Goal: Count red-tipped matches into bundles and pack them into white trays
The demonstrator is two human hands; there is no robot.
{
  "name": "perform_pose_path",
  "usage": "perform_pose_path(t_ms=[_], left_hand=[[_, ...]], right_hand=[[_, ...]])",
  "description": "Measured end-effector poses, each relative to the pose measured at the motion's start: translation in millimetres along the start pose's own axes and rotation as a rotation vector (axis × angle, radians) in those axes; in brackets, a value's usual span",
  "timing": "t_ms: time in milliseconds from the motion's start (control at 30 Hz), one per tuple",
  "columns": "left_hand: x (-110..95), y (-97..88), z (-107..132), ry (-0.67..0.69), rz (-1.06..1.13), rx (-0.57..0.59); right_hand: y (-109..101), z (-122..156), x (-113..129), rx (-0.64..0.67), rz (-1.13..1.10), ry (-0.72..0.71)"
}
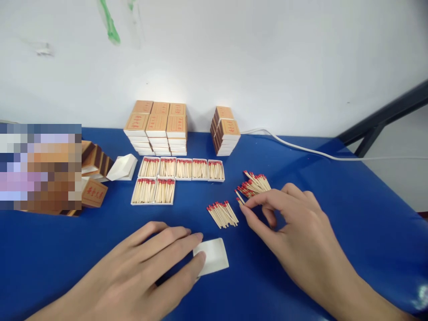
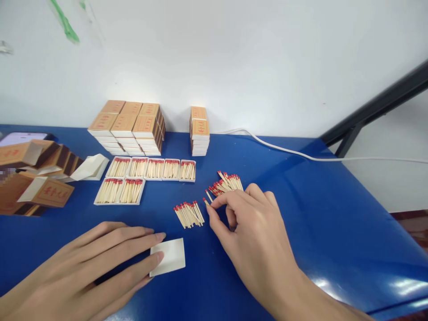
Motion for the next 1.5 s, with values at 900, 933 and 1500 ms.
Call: perform_pose_path(t_ms=[900, 933, 1500], left_hand=[[1, 0.2, -6, 0.040, -0.035, 0.017], [0, 1.2, -4, 0.055, -0.050, 0.032], [0, -9.1, -23, -0.019, -0.058, -0.062]], right_hand=[[5, -9, -9, -0.045, -0.004, 0.079], [5, -8, -10, -0.051, 0.015, 0.062], [-5, -10, -2, -0.065, -0.050, 0.031]])
Point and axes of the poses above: each hand's wrist, its own z-axis away from the middle knuckle, its own y-axis out of the palm, x = y × z, the point moved 9 cm from there along -z, towards the middle knuckle, and after that the axes turned 10 degrees about -x, right-handed, at the moved point
